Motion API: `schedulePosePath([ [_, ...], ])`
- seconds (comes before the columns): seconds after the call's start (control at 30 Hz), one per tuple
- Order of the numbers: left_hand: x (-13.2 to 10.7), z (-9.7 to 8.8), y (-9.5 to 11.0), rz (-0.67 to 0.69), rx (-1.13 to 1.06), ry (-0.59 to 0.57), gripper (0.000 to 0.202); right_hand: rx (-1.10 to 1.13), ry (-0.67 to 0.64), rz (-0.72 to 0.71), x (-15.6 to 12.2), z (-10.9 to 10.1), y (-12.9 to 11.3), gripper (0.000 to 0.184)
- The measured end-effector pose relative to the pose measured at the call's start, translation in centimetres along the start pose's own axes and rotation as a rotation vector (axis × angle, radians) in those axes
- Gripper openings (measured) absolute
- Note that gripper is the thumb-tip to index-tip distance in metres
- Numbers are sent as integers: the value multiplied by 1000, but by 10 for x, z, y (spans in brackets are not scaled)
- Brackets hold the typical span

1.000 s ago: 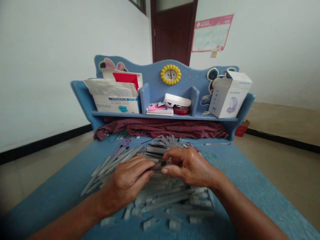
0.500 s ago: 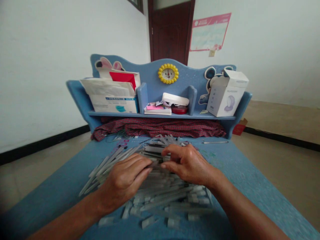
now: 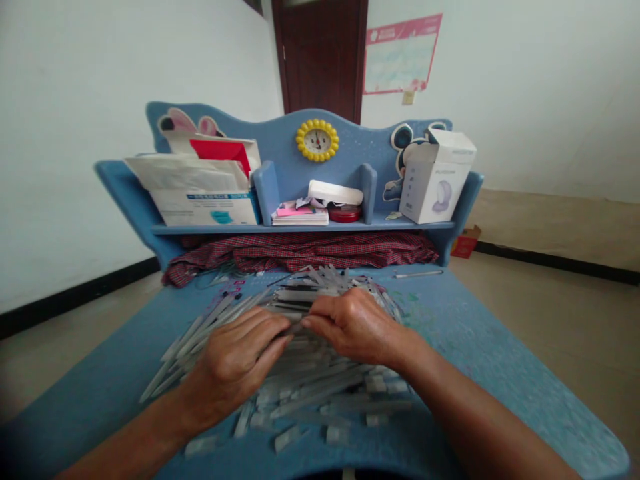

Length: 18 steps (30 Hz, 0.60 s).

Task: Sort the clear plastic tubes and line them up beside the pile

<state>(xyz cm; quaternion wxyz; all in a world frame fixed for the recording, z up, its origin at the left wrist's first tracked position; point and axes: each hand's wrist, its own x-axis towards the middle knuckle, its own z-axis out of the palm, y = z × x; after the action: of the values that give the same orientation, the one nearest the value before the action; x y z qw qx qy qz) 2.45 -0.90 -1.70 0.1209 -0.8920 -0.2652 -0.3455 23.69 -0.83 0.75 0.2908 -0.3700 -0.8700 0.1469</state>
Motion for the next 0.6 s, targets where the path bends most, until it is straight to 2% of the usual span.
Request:
schedulePosePath([
  [0.07, 0, 0, -1, -8, -3, 8, 11, -8, 3, 4, 0, 0, 0, 30],
  [0.27, 0, 1, 0, 11, 9, 8, 11, -6, -24, -6, -1, -1, -2, 14],
  [0.4, -1, 1, 1, 39, 62, 0, 13, -40, -18, -12, 2, 4, -5, 22],
  [0.5, 0, 0, 2, 67, 128, 23, 16, 91, -15, 90, 3, 8, -6, 24],
  [0.6, 0, -1, 2, 90, 194, 54, 16, 339, -44, 271, 5, 13, -8, 29],
])
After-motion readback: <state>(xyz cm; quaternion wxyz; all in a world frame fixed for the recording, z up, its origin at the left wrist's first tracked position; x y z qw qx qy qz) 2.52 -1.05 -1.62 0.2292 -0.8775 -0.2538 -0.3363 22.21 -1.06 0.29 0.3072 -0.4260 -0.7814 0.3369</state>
